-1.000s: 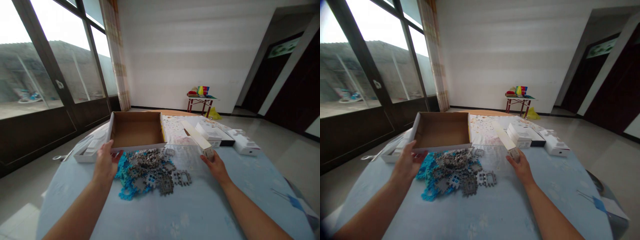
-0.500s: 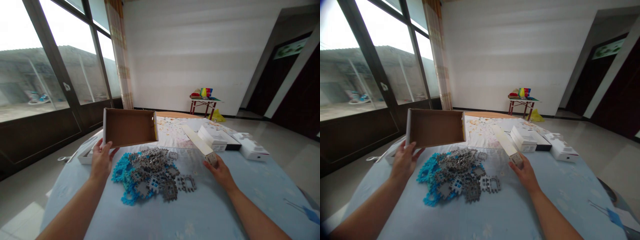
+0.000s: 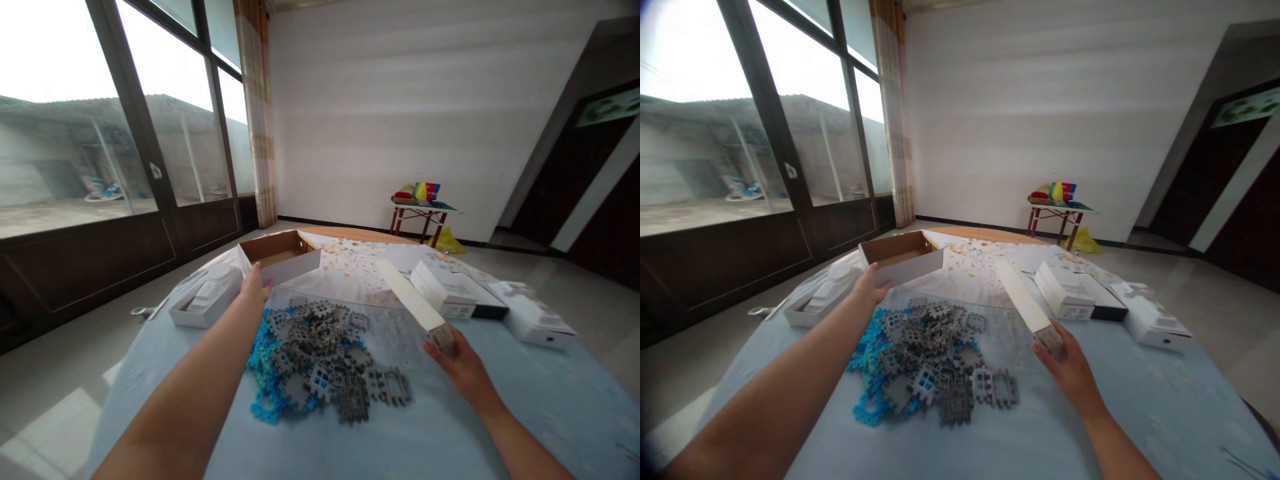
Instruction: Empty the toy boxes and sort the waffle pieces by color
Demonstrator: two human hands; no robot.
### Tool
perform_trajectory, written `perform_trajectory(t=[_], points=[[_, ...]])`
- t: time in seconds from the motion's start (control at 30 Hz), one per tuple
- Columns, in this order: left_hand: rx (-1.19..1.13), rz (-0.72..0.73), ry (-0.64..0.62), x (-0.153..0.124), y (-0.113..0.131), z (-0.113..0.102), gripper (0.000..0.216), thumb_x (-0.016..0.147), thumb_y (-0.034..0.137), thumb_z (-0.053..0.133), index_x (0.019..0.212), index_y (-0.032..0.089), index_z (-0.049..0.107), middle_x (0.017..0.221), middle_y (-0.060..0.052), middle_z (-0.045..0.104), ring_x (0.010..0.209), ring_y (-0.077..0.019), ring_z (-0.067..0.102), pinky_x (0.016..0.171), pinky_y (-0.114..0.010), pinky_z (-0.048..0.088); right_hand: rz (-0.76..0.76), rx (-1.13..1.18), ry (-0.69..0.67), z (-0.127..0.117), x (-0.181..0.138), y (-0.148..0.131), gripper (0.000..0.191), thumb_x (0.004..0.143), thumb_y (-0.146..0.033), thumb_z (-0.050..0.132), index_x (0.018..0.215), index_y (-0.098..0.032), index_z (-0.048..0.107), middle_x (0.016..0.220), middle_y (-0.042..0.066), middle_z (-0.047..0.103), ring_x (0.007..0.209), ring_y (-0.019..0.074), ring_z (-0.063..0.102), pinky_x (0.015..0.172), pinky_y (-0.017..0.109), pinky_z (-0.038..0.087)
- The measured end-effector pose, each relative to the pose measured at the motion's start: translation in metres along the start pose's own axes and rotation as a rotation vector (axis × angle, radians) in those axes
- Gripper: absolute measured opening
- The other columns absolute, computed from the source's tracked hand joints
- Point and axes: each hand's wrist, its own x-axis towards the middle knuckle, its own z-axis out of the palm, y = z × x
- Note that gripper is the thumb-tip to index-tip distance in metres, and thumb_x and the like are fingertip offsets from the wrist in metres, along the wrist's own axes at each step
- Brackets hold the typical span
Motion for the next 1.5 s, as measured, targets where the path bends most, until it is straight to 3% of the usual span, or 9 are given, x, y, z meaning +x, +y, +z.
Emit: perform_trajectory(t=[0.17,0.3,0.47,0.6,0.8,1.03,1.13,1.27,1.5], points=[[0.043,-0.041,0.017,0.007,-0.008,0.009,0.046,0.073,0.044,0.056,0.115,0.027,0.044,0.121,-0.009,0.046,0.112,-0.0258,0.048,0.073,-0.036,0.053,-0.043,-0.045,-0.010,0.001,-0.001,0.001,0.069,0.070,-0.058,0.060,0.124,-0.018,0.047,0.122,0.012,0.054,0.111,0.0316,0.051,0.097,0.048,0.041],[0.105,-0.058,-0.053,0.002,-0.014,-0.002,0.041,0.071,0.039,0.061,0.106,0.023,0.049,0.110,-0.009,0.052,0.105,-0.0276,0.052,0.076,-0.044,0.051,-0.140,-0.103,-0.012,-0.003,0.000,0.005,0.072,0.067,-0.060,0.062,0.125,-0.019,0.047,0.124,0.012,0.052,0.114,0.0313,0.049,0.098,0.048,0.040],[0.161,0.020,-0.123,-0.008,-0.010,-0.048,0.024,0.071,0.025,0.060,0.092,0.019,0.050,0.094,-0.008,0.054,0.084,-0.0196,0.059,0.071,-0.038,0.052,-0.198,-0.156,0.003,-0.011,0.006,-0.002,0.066,0.070,-0.059,0.060,0.124,-0.021,0.049,0.121,0.011,0.055,0.112,0.0303,0.050,0.096,0.049,0.041],[0.199,0.148,-0.127,-0.008,-0.013,-0.095,0.010,0.074,0.019,0.053,0.083,0.017,0.050,0.083,-0.005,0.055,0.067,-0.0128,0.058,0.061,-0.028,0.050,-0.335,-0.147,0.011,-0.001,0.020,-0.046,0.065,0.074,-0.056,0.058,0.128,-0.023,0.044,0.127,0.009,0.051,0.117,0.0285,0.046,0.098,0.047,0.039],[0.258,0.297,-0.155,-0.006,-0.033,-0.123,0.017,0.069,0.018,0.054,0.085,0.016,0.053,0.077,-0.004,0.060,0.063,-0.0131,0.060,0.062,-0.028,0.049,-0.678,-0.243,-0.116,0.067,0.064,-0.166,0.062,0.077,-0.057,0.056,0.127,-0.022,0.046,0.125,0.010,0.054,0.115,0.0293,0.048,0.097,0.047,0.034],[0.282,0.379,-0.216,-0.003,-0.041,-0.126,0.023,0.071,0.021,0.053,0.092,0.015,0.053,0.086,-0.007,0.061,0.066,-0.0145,0.062,0.061,-0.029,0.050,-0.710,-0.556,-0.223,0.163,0.107,-0.274,0.063,0.073,-0.067,0.052,0.116,-0.022,0.056,0.106,0.013,0.063,0.102,0.0321,0.049,0.088,0.048,0.030],[0.280,0.389,-0.219,-0.001,-0.042,-0.127,0.023,0.073,0.021,0.051,0.095,0.015,0.052,0.092,-0.009,0.060,0.069,-0.0144,0.062,0.062,-0.029,0.052,-0.679,-0.682,-0.292,0.203,0.112,-0.296,0.062,0.067,-0.067,0.060,0.110,-0.022,0.059,0.100,0.013,0.063,0.100,0.0323,0.050,0.086,0.048,0.030],[0.292,0.391,-0.226,-0.001,-0.043,-0.127,0.022,0.075,0.020,0.049,0.096,0.014,0.052,0.096,-0.011,0.060,0.070,-0.0147,0.063,0.060,-0.028,0.052,-0.656,-0.700,-0.282,0.249,0.111,-0.299,0.061,0.065,-0.061,0.065,0.112,-0.024,0.057,0.103,0.013,0.062,0.101,0.0315,0.049,0.089,0.051,0.026],[0.321,0.396,-0.231,0.000,-0.046,-0.127,0.023,0.076,0.020,0.049,0.098,0.015,0.054,0.099,-0.012,0.061,0.073,-0.0153,0.063,0.060,-0.027,0.051,-0.619,-0.748,-0.316,0.275,0.118,-0.313,0.042,0.071,-0.047,0.067,0.105,-0.022,0.061,0.104,0.013,0.061,0.107,0.0321,0.045,0.096,0.056,0.016]])
